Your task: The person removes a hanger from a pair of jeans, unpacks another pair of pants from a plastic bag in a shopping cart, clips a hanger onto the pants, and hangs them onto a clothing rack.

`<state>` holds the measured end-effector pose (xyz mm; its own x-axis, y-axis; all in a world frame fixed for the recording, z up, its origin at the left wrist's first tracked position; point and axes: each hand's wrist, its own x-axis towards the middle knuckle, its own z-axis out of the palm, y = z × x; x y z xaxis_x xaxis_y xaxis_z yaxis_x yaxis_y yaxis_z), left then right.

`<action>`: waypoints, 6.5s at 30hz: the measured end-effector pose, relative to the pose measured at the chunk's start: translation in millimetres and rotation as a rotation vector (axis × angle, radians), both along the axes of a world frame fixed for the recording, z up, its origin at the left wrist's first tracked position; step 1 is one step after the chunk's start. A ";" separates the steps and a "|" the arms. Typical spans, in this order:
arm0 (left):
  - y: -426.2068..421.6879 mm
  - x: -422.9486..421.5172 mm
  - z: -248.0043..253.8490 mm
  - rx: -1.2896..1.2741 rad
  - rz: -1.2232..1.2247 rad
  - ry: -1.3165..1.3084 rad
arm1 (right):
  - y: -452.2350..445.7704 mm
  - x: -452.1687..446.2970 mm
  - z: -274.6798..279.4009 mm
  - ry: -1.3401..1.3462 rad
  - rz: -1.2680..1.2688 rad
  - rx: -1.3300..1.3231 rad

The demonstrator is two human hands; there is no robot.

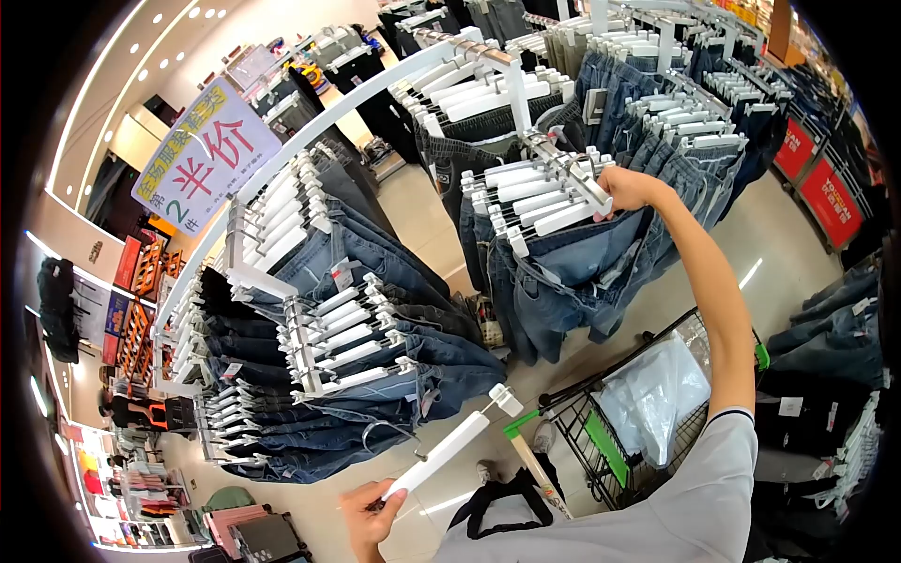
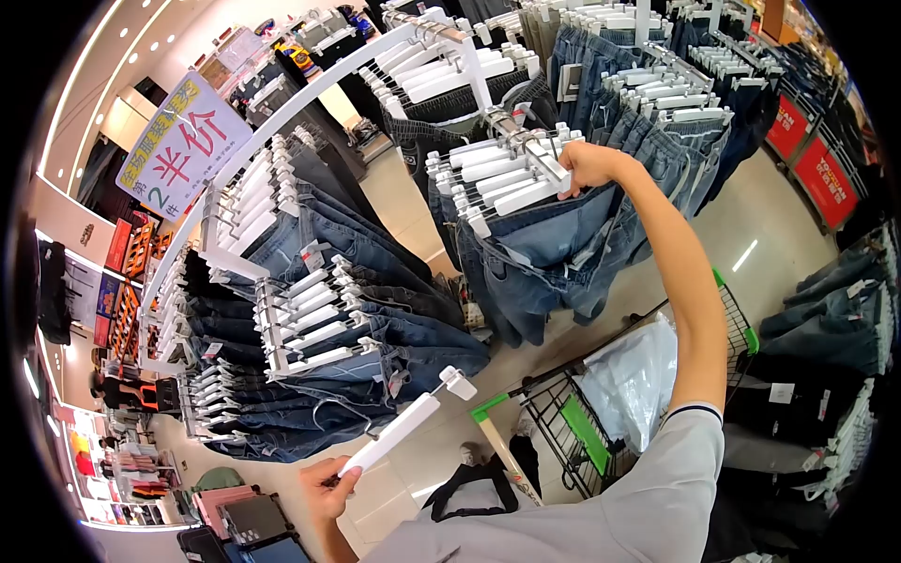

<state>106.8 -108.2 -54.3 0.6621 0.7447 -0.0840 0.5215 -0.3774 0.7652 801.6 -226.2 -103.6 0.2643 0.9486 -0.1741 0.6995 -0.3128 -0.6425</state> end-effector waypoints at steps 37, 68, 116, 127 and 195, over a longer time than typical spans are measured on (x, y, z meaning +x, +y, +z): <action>38.2 -5.3 -71.2 -0.111 -0.776 -0.280 | -176.6 -603.2 -24.0 0.042 -0.355 -0.131; -82.3 73.2 -66.7 -0.237 -0.829 -0.127 | -267.0 -679.4 -77.0 0.013 -0.773 -0.022; 82.2 377.0 -180.8 0.495 -0.470 -0.776 | -282.9 -529.4 -144.1 0.155 -1.026 -0.179; 95.9 404.2 -224.5 0.550 -0.858 -0.317 | -132.8 -201.6 -169.6 0.147 -1.147 0.220; -335.9 442.2 -699.4 -0.303 -0.852 0.559 | -529.9 -361.5 -324.7 -0.168 -1.753 -0.037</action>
<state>549.0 -444.1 -753.7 0.7650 -0.0500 -0.6421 0.4814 -0.6177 0.6218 440.1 -756.1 -428.3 0.8914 -0.4501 -0.0532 -0.3942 -0.7121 -0.5809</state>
